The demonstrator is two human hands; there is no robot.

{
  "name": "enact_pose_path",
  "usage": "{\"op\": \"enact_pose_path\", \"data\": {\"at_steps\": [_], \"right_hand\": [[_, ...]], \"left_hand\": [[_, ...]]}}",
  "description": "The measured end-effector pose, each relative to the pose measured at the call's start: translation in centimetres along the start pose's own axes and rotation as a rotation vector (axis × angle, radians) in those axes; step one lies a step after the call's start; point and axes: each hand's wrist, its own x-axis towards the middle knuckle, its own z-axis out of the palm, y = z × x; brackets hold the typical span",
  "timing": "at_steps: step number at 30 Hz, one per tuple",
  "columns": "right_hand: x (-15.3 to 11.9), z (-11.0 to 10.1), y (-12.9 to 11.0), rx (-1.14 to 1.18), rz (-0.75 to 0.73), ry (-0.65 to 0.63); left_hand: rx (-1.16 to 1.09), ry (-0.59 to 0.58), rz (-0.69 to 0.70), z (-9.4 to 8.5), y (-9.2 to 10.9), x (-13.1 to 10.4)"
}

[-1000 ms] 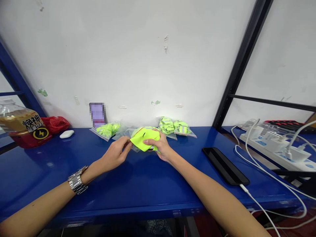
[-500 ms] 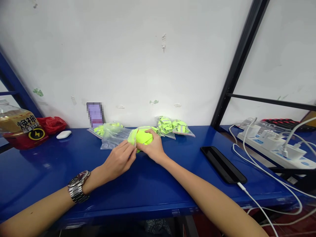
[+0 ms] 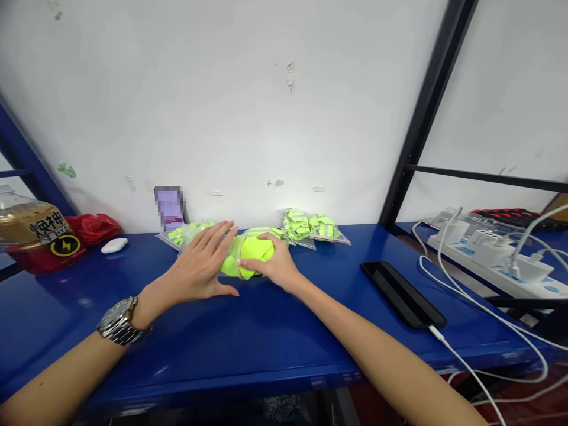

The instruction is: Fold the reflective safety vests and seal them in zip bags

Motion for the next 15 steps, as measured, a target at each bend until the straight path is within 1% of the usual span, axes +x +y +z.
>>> {"op": "enact_pose_path", "data": {"at_steps": [2,4,8,11,13,15], "right_hand": [[-0.3,0.4,0.0,0.029,-0.005,-0.067],[-0.6,1.0,0.1,-0.019,-0.017,-0.064],[-1.4,1.9,0.2,-0.198,0.003,-0.019],[-1.6,2.1,-0.2,-0.234,0.002,-0.035],[-1.5,1.6,-0.7,-0.168,0.022,-0.107],[-1.3,0.8,-1.4,-0.009,0.102,-0.238]], "left_hand": [[-0.031,-0.058,0.007,0.6,-0.4,-0.3],[-0.060,-0.059,-0.004,1.2,-0.1,-0.4],[-0.103,-0.007,-0.011,1.8,1.3,-0.3],[-0.132,0.043,-0.023,2.0,2.0,0.1],[-0.138,0.073,-0.023,2.1,2.0,0.2],[-0.134,0.100,0.000,2.1,1.6,0.2]]}}
